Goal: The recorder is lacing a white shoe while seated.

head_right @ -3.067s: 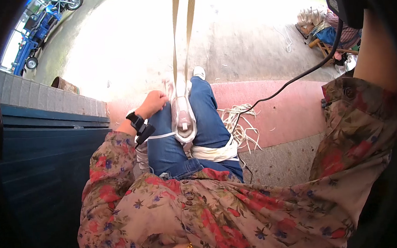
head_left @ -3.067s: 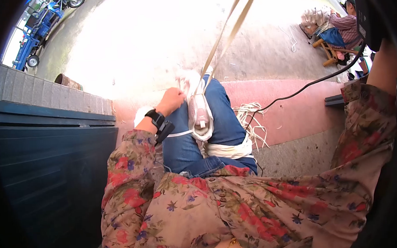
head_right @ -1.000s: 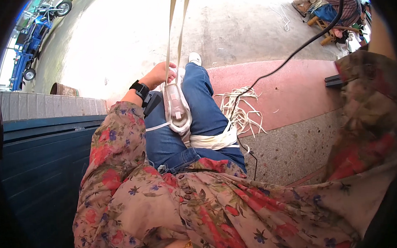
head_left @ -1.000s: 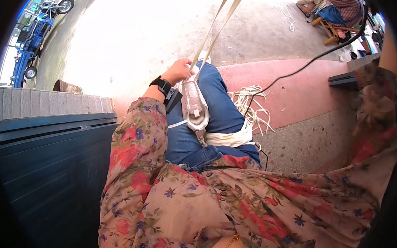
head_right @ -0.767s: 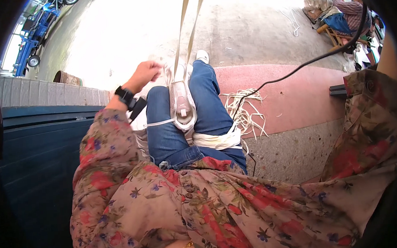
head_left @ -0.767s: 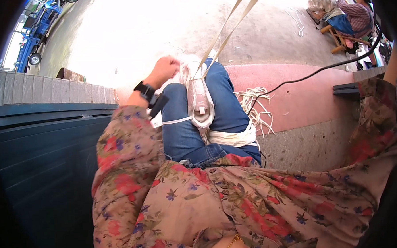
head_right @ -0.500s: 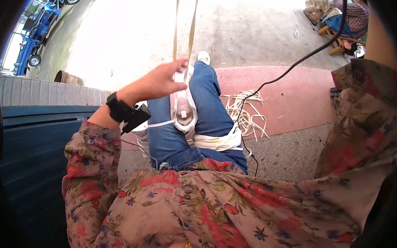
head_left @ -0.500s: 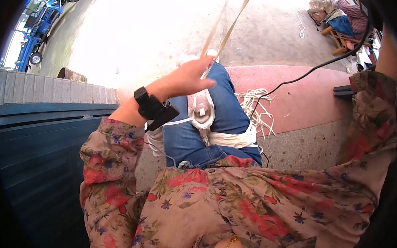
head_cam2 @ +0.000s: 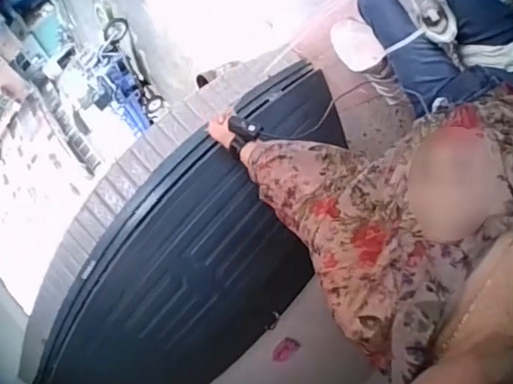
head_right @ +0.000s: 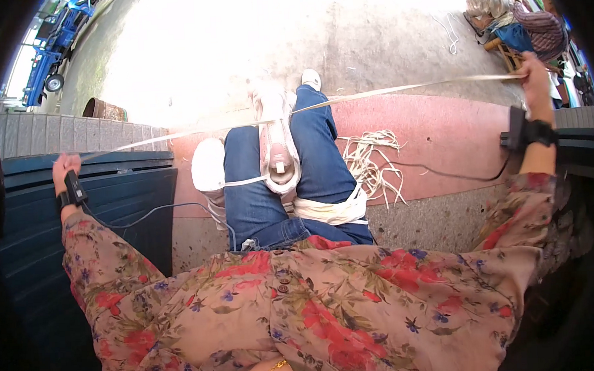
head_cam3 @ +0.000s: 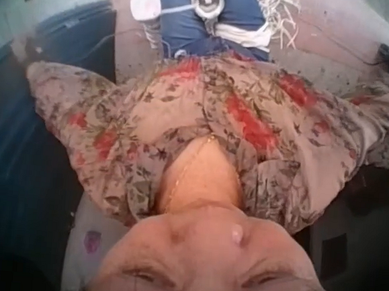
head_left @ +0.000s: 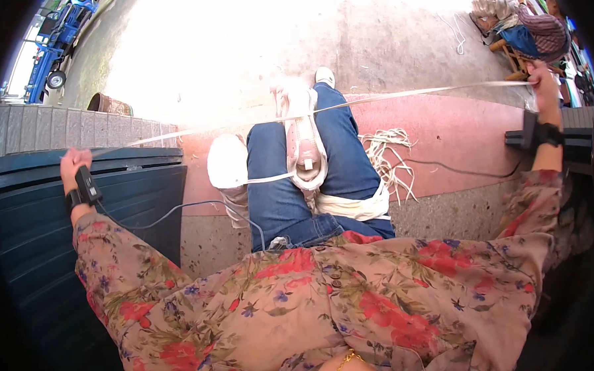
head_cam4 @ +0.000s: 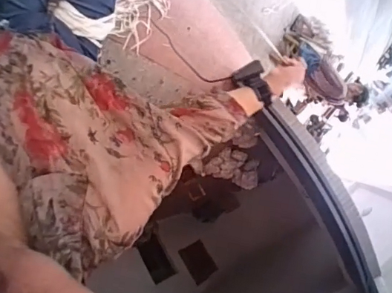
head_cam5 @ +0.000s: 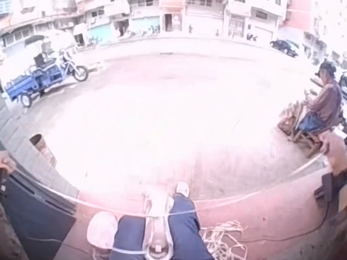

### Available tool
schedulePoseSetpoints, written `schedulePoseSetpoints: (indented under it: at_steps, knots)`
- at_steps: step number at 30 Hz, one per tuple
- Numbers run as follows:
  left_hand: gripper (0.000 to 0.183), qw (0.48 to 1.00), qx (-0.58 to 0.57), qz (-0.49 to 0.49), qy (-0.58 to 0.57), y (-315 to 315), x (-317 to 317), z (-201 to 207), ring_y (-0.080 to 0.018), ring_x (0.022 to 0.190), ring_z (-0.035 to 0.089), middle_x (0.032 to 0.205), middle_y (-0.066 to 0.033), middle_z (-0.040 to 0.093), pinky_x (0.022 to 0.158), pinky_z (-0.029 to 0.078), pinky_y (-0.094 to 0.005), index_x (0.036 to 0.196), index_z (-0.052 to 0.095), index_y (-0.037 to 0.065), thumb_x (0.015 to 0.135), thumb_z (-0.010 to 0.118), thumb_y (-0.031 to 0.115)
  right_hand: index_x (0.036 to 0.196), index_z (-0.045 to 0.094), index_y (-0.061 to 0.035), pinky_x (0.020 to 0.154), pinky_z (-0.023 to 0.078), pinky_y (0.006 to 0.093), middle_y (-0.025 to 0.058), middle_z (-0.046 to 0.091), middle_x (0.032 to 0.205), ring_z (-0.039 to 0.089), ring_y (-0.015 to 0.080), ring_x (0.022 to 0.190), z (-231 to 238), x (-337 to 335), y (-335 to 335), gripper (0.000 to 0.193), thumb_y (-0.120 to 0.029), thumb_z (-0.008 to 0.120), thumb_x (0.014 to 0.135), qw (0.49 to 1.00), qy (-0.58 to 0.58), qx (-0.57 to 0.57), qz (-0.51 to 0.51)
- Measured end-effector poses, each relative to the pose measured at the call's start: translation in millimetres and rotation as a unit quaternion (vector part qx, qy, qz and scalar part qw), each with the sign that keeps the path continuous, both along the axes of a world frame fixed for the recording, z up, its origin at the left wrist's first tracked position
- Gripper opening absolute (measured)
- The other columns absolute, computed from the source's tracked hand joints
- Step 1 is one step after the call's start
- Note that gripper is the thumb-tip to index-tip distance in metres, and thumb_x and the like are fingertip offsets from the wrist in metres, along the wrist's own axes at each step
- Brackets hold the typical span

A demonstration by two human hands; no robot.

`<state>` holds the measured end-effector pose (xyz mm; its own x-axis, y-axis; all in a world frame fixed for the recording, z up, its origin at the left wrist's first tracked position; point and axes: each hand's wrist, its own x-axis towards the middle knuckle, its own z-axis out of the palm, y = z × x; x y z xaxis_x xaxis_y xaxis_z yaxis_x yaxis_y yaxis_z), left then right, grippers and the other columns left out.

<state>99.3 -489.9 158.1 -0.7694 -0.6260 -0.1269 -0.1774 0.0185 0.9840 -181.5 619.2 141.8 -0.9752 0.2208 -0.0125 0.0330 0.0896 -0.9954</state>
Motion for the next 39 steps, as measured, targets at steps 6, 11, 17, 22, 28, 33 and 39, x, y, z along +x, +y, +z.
schedulePoseSetpoints:
  at_steps: [6,11,17,22,28,33,39]
  knots:
    - [0.018,0.975,0.187,-0.005,-0.118,151.3,-51.5,-101.2,-0.0052,0.040,0.027,0.051,0.0066,0.030,0.036,0.023,-0.0207,0.070,0.040,0.015,0.086,0.047,0.018,0.106,0.053,-0.0041,0.057,0.043,0.0231,0.0007,0.053,0.065,0.050,0.0096,0.059,-110.9,82.6,-210.9,0.028,-0.013,0.043,0.081,0.963,-0.056,0.235,0.122]
    - [0.014,0.924,0.136,-0.228,-0.275,368.6,-57.4,-140.5,-0.0026,0.042,0.030,0.056,0.0067,0.036,0.035,0.024,-0.0170,0.087,0.050,0.013,0.085,0.048,0.026,0.087,0.063,-0.0039,0.063,0.047,0.0296,0.0100,0.063,0.074,0.061,0.0181,0.068,-160.3,157.4,-384.5,0.016,-0.016,0.053,0.081,0.898,-0.090,0.167,0.396]
    - [0.015,0.909,0.040,-0.358,-0.212,445.0,-68.5,-168.5,-0.0077,0.057,0.049,0.067,-0.0013,0.054,0.049,0.038,-0.0175,0.085,0.058,0.002,0.083,0.053,0.016,0.073,0.062,-0.0054,0.070,0.043,0.0406,0.0119,0.058,0.081,0.052,0.0318,0.082,-186.4,176.7,-443.4,0.014,-0.010,0.049,0.073,0.856,0.136,0.340,0.365]
    - [0.016,0.916,-0.027,-0.338,-0.214,452.7,-72.1,-167.4,-0.0056,0.057,0.046,0.069,-0.0003,0.055,0.051,0.038,-0.0175,0.087,0.060,0.000,0.082,0.053,0.013,0.071,0.061,-0.0053,0.071,0.040,0.0409,0.0101,0.055,0.087,0.048,0.0290,0.086,-194.2,171.2,-450.9,0.012,-0.008,0.049,0.071,0.863,0.135,0.404,0.271]
    - [0.022,0.923,-0.092,-0.316,-0.200,455.8,-59.3,-173.5,-0.0055,0.058,0.047,0.069,-0.0001,0.056,0.053,0.038,-0.0186,0.095,0.061,-0.003,0.081,0.052,0.012,0.075,0.061,-0.0123,0.071,0.040,0.0420,0.0065,0.053,0.087,0.048,0.0275,0.086,-188.4,164.9,-456.1,0.014,-0.017,0.048,0.078,0.846,0.065,0.437,0.297]
    - [0.020,0.908,-0.225,-0.319,-0.153,460.6,-60.4,-177.0,-0.0162,0.063,0.055,0.071,-0.0101,0.060,0.059,0.043,-0.0270,0.087,0.062,-0.002,0.080,0.052,0.014,0.075,0.062,-0.0113,0.071,0.039,0.0421,0.0081,0.055,0.083,0.051,0.0275,0.085,-184.9,151.6,-455.3,0.013,-0.014,0.050,0.075,0.804,0.063,0.453,0.381]
    - [0.020,0.881,-0.324,-0.303,-0.162,461.2,-67.1,-183.8,-0.0304,0.070,0.058,0.074,-0.0172,0.060,0.063,0.045,-0.0368,0.081,0.062,0.001,0.080,0.051,0.017,0.076,0.064,-0.0110,0.069,0.039,0.0405,0.0071,0.058,0.079,0.054,0.0257,0.084,-177.9,143.2,-460.0,0.013,-0.011,0.052,0.070,0.738,0.150,0.487,0.442]
